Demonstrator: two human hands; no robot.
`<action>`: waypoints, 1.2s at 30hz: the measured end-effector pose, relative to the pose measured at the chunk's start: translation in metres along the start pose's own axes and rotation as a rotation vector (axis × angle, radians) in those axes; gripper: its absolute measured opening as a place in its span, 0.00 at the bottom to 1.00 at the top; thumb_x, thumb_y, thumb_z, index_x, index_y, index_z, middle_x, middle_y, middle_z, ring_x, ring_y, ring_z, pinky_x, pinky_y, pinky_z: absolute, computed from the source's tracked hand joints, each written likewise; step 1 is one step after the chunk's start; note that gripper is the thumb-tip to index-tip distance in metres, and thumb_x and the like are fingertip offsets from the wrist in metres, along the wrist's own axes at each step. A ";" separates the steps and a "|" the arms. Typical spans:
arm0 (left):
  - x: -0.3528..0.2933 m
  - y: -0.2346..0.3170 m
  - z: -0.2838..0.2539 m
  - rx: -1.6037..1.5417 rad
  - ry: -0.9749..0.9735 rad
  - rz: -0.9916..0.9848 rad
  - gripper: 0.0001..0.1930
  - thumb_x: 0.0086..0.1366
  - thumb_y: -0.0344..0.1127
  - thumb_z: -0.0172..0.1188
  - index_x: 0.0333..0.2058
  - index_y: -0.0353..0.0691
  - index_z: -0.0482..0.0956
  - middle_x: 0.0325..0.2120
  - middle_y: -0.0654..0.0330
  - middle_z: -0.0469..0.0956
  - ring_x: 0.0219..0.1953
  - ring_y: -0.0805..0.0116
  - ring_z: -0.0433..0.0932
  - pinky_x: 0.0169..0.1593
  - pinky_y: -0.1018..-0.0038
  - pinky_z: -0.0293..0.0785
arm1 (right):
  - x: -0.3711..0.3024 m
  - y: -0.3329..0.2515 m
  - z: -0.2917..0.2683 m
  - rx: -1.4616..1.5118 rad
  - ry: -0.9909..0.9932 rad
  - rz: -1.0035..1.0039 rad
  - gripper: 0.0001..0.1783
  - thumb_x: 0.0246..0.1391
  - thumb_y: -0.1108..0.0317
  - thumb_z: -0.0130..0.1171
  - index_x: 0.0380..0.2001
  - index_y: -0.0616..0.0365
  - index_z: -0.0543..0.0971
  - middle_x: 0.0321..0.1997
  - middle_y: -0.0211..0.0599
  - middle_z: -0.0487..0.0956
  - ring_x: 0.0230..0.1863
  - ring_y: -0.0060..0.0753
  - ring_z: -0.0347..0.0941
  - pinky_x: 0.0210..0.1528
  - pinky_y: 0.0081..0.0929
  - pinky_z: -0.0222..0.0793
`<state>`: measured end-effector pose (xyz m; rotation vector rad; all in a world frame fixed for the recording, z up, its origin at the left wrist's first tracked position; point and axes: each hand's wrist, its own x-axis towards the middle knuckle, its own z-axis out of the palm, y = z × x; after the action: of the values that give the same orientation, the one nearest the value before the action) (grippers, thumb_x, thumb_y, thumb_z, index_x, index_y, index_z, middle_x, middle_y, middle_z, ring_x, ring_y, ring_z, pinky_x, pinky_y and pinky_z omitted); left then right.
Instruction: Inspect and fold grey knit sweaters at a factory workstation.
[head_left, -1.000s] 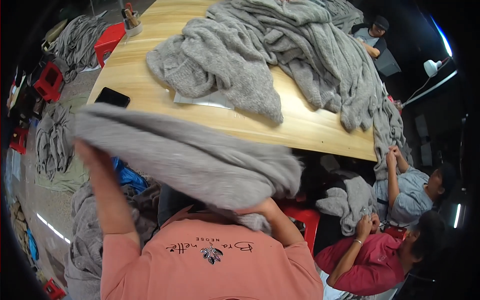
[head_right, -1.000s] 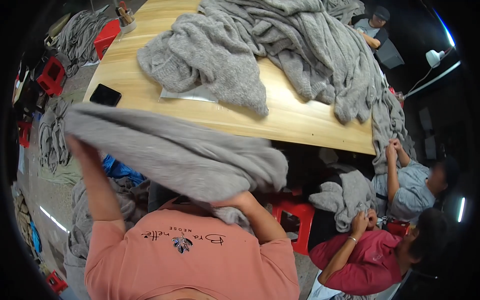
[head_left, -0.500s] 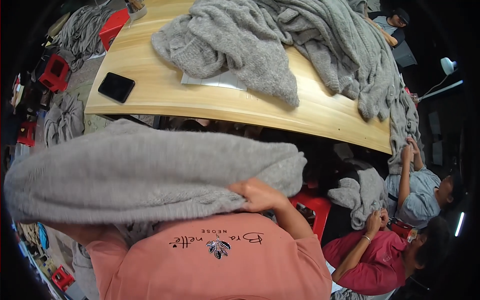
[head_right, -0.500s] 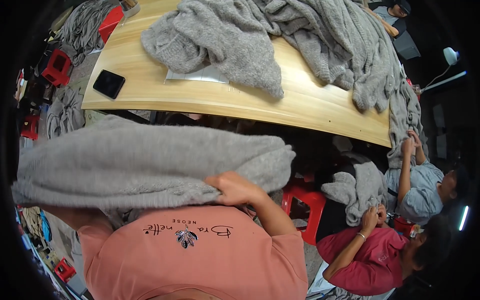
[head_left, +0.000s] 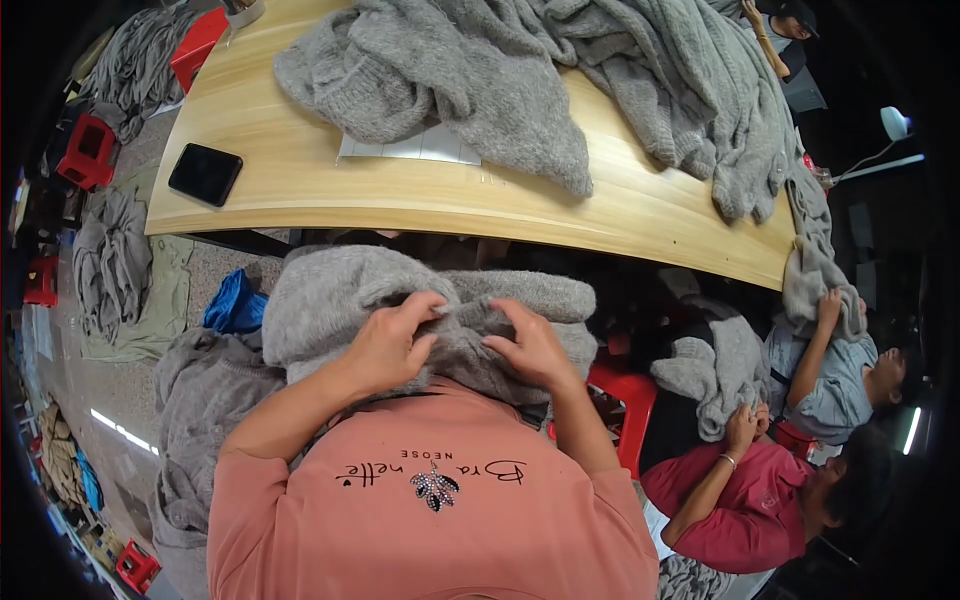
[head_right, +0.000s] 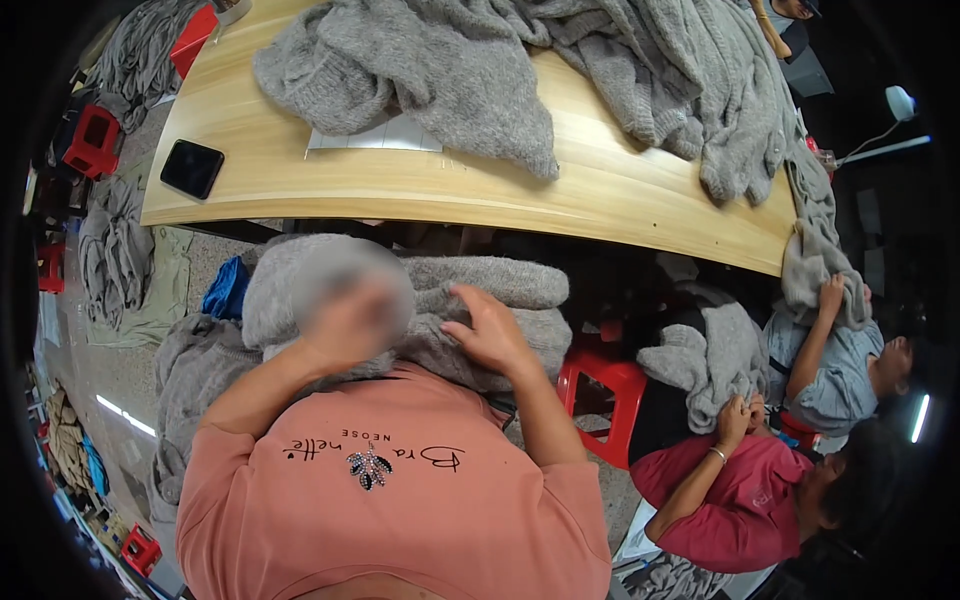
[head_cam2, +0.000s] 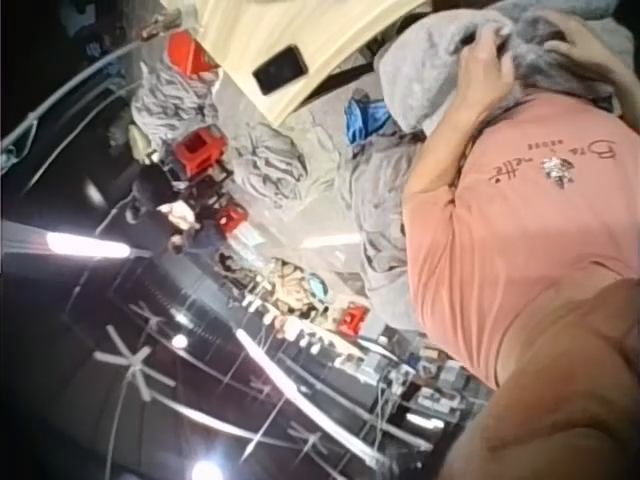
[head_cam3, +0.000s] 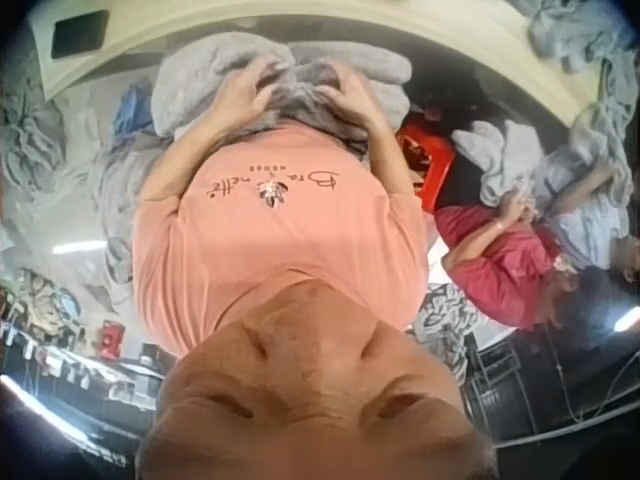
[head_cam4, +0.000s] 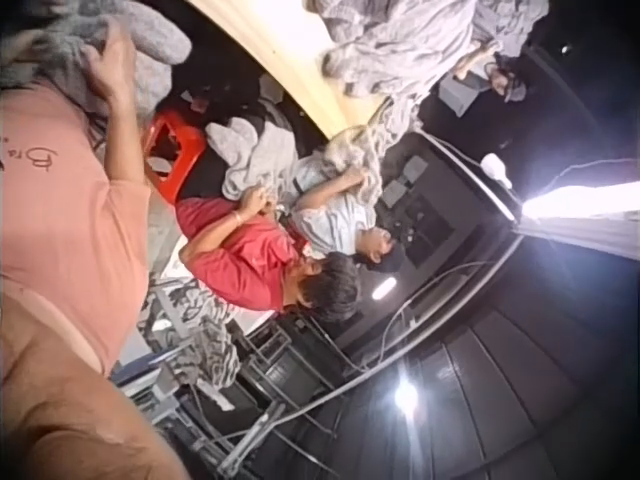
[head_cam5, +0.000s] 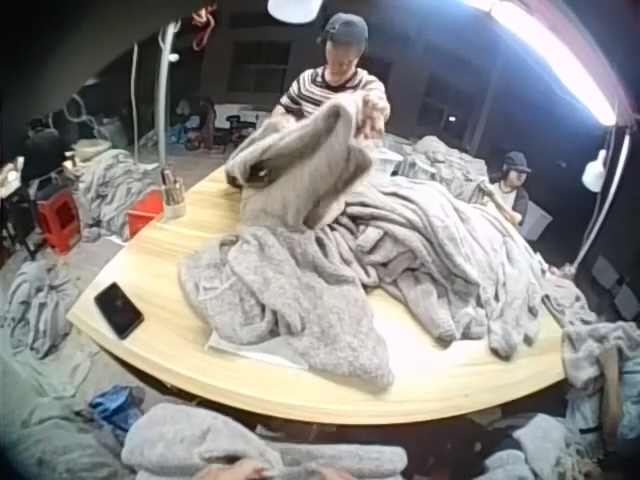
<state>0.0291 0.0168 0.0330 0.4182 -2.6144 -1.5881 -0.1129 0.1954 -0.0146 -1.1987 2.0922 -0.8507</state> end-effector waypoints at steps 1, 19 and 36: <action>0.007 -0.003 0.003 -0.007 0.040 0.072 0.15 0.48 0.21 0.54 0.37 0.35 0.68 0.26 0.50 0.75 0.32 0.57 0.77 0.33 0.71 0.73 | 0.008 0.001 0.011 -0.014 0.113 0.078 0.26 0.40 0.64 0.60 0.45 0.61 0.68 0.43 0.52 0.71 0.44 0.51 0.68 0.46 0.34 0.63; 0.027 0.054 -0.024 0.484 0.187 0.515 0.22 0.33 0.32 0.65 0.33 0.39 0.73 0.33 0.54 0.69 0.37 0.55 0.69 0.40 0.62 0.60 | 0.008 -0.045 -0.020 0.821 -0.008 -0.233 0.08 0.46 0.73 0.57 0.31 0.64 0.74 0.24 0.31 0.73 0.24 0.17 0.66 0.26 0.17 0.62; 0.021 0.008 -0.023 -0.468 0.004 -0.016 0.01 0.50 0.25 0.58 0.24 0.34 0.77 0.15 0.68 0.73 0.18 0.82 0.66 0.22 0.82 0.63 | 0.012 -0.060 -0.034 0.611 0.162 -0.212 0.28 0.39 0.67 0.63 0.46 0.61 0.70 0.30 0.33 0.74 0.29 0.18 0.66 0.32 0.19 0.64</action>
<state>0.0111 -0.0051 0.0489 0.4043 -2.1344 -2.1143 -0.1116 0.1692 0.0501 -1.0398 1.6394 -1.5884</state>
